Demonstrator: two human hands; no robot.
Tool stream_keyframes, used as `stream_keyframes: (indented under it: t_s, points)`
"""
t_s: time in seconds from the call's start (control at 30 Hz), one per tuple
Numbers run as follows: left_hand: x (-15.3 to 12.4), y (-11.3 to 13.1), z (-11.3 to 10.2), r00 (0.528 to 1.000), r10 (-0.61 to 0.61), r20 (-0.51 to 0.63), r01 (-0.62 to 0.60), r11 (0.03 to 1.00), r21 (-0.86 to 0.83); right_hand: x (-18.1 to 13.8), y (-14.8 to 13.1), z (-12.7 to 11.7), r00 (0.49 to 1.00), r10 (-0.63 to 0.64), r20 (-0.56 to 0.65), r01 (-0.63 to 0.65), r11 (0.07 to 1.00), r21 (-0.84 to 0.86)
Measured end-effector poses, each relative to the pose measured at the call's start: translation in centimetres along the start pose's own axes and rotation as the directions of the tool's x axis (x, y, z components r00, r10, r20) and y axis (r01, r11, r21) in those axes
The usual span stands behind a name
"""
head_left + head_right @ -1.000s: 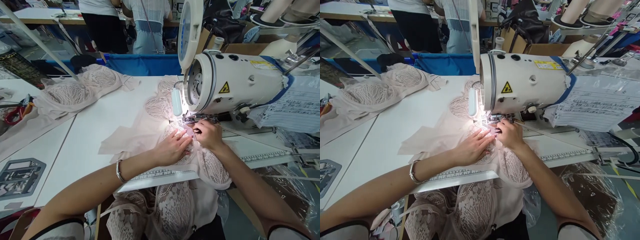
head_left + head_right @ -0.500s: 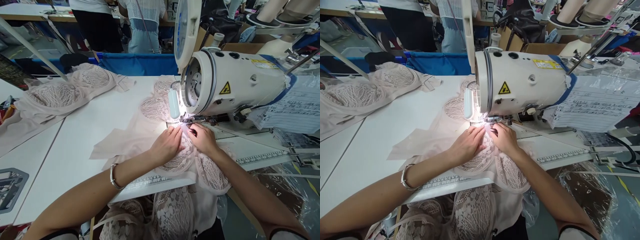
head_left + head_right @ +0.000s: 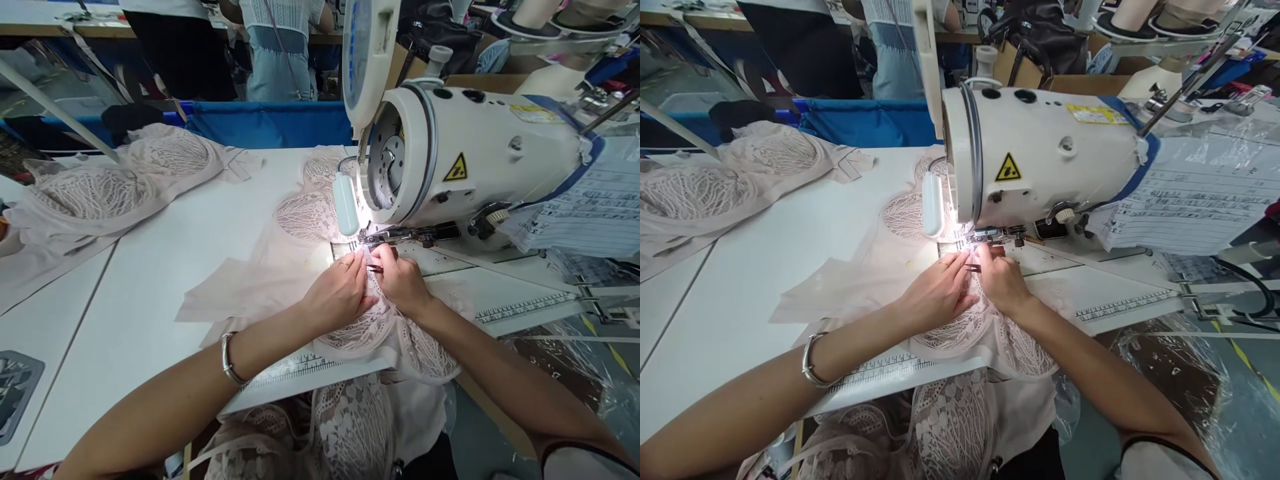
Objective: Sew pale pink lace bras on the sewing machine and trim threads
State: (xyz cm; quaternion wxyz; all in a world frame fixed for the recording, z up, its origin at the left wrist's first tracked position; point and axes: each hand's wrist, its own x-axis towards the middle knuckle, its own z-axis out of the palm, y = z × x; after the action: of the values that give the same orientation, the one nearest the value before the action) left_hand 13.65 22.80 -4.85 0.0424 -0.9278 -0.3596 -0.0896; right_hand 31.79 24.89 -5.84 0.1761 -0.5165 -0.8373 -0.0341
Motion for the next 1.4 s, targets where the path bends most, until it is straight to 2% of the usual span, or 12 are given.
stream_keyframes:
  t_s: [0.13, 0.27, 0.67, 1.0, 1.07, 1.23, 1.3, 1.4]
  points:
    - [0.2, -0.3, -0.5, 0.999, -0.032, 0.011, 0.033, 0.998, -0.056, -0.1, -0.1, 0.0, 0.99, -0.11, -0.088, 0.107, 0.994, -0.031]
    - [0.1, -0.6, -0.4, 0.998, -0.056, -0.018, 0.054, 0.996, -0.074, -0.2, 0.1, -0.1, 0.985, -0.15, -0.09, 0.149, 0.989, -0.017]
    - [0.0, -0.9, 0.3, 0.996, -0.05, -0.069, 0.046, 0.996, -0.071, -0.1, 0.0, -0.6, 0.997, -0.029, 0.069, 0.027, 0.999, 0.03]
    - [-0.2, -1.0, 0.0, 0.997, -0.07, -0.045, 0.069, 0.997, -0.025, 0.2, -0.3, -1.1, 0.996, -0.007, 0.09, 0.003, 0.999, 0.045]
    - [-0.2, -1.0, -0.1, 0.997, -0.047, -0.062, 0.047, 0.999, 0.002, 0.2, -0.3, -1.3, 0.996, 0.013, 0.093, -0.019, 0.998, 0.061]
    - [-0.4, -0.6, -0.6, 0.993, 0.108, -0.046, -0.106, 0.994, 0.033, 0.1, 0.4, -1.7, 0.993, 0.023, 0.114, -0.044, 0.983, 0.179]
    - [-0.6, -0.4, -0.9, 0.992, 0.12, -0.034, -0.12, 0.993, 0.006, 0.1, 0.7, -1.7, 0.992, -0.002, 0.129, -0.028, 0.974, 0.225]
    - [-0.8, -0.7, -1.0, 0.994, 0.109, -0.028, -0.11, 0.993, -0.046, 0.1, 1.0, -1.8, 0.988, -0.035, 0.148, 0.004, 0.979, 0.205]
